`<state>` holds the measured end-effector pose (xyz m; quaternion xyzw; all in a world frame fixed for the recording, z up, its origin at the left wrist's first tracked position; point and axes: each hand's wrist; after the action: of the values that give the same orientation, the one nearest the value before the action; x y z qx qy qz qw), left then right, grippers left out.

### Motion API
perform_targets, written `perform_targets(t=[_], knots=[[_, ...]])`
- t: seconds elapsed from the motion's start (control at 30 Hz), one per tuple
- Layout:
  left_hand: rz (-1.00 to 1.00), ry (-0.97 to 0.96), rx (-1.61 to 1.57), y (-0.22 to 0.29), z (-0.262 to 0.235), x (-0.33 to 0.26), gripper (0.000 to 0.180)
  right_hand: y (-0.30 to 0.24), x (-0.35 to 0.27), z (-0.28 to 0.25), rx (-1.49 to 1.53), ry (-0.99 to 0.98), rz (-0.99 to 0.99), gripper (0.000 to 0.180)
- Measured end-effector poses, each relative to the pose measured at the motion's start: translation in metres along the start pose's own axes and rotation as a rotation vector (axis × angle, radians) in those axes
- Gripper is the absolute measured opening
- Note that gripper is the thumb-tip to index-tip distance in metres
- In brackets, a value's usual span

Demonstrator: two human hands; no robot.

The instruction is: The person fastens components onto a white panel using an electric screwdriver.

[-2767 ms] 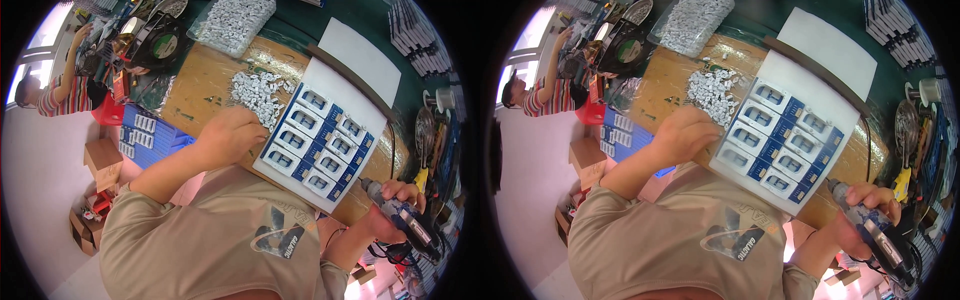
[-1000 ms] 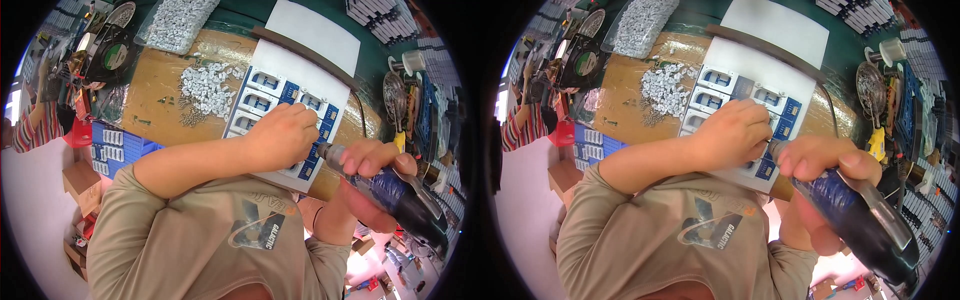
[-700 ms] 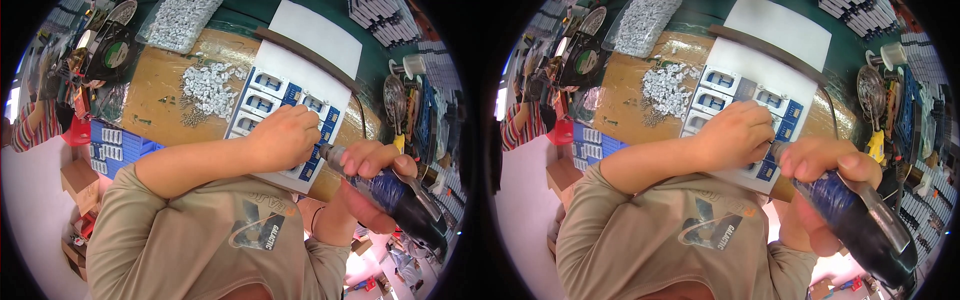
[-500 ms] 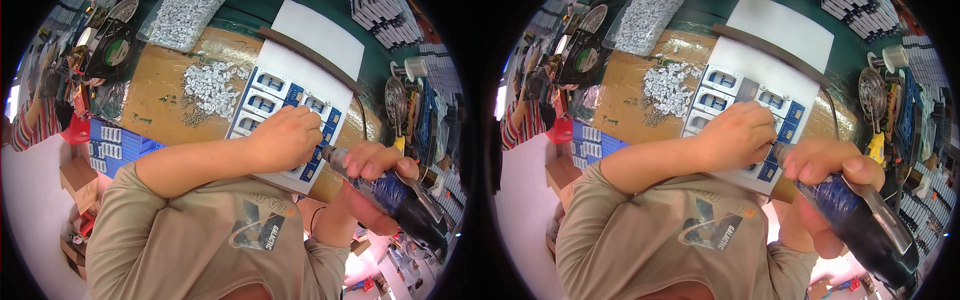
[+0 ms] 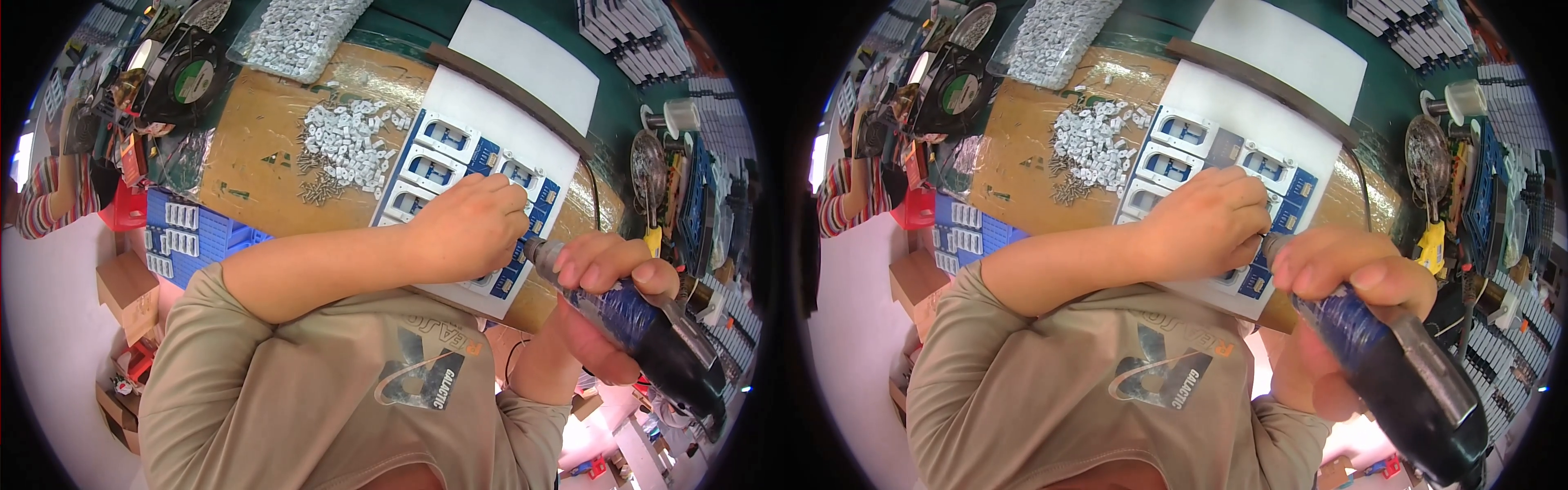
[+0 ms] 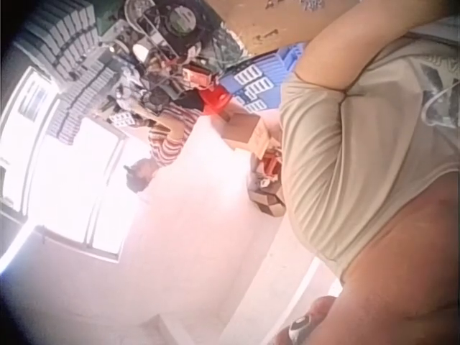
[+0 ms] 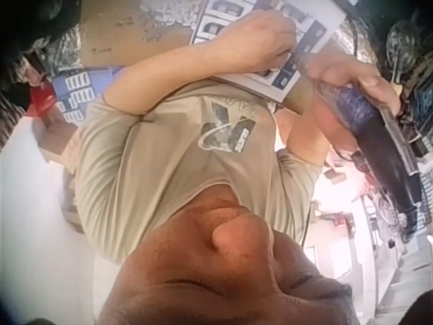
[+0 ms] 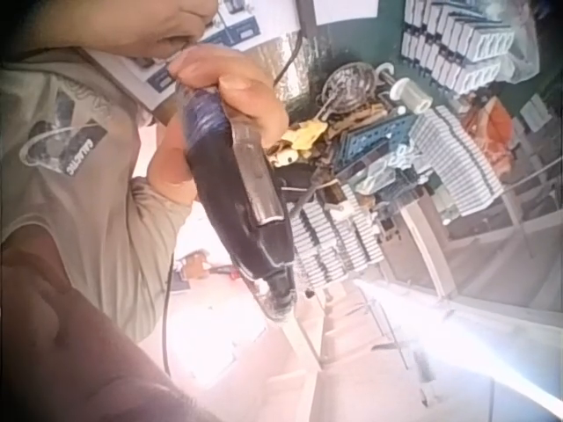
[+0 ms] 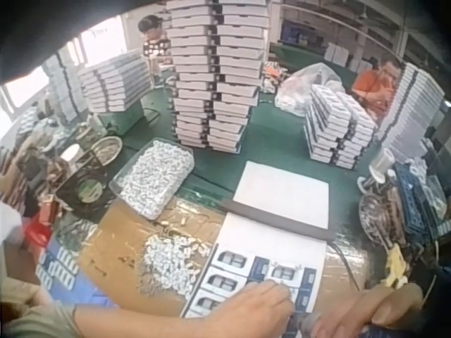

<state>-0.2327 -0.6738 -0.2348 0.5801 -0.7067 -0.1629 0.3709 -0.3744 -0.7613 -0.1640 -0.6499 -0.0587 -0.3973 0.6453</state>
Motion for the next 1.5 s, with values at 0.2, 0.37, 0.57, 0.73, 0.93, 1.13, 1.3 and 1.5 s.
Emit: perform_targets(t=[0.2,0.37,0.57,0.73,0.93,1.13,1.3,1.5], knots=[[0.008,0.064,-0.031,-0.001,0.003,0.0,0.011,0.003,-0.001,0.005,0.03,0.039,0.013,0.076],[0.005,0.076,-0.027,-0.001,0.002,0.0,0.011,0.009,-0.001,0.002,0.081,0.045,-0.013,0.075],[0.004,0.047,-0.025,-0.002,0.0,-0.001,0.012,0.014,-0.005,0.007,0.049,0.065,-0.065,0.082],[0.007,0.061,-0.002,0.002,-0.006,-0.006,0.012,0.011,-0.001,0.004,0.003,0.014,-0.108,0.092],[-0.015,0.222,0.2,-0.019,-0.064,-0.041,0.015,-0.013,-0.024,-0.016,-0.169,0.219,-0.137,0.085],[-0.218,0.104,0.464,-0.042,-0.094,-0.091,0.016,0.001,-0.055,-0.033,-0.274,0.368,-0.069,0.086],[-0.236,0.024,0.469,-0.036,-0.094,-0.104,0.018,0.006,-0.056,-0.031,-0.321,0.362,-0.081,0.086],[-0.304,0.084,0.411,-0.033,-0.099,-0.11,0.017,0.005,-0.056,-0.032,-0.294,0.334,-0.071,0.085]])
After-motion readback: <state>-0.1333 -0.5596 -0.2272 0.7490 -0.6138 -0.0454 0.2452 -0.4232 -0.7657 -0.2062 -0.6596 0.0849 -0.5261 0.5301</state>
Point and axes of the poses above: each hand's wrist, its own x-axis towards the middle knuckle, its own z-axis out of the palm, y = z × x, and after that the axes turned 3 degrees about x, right-handed
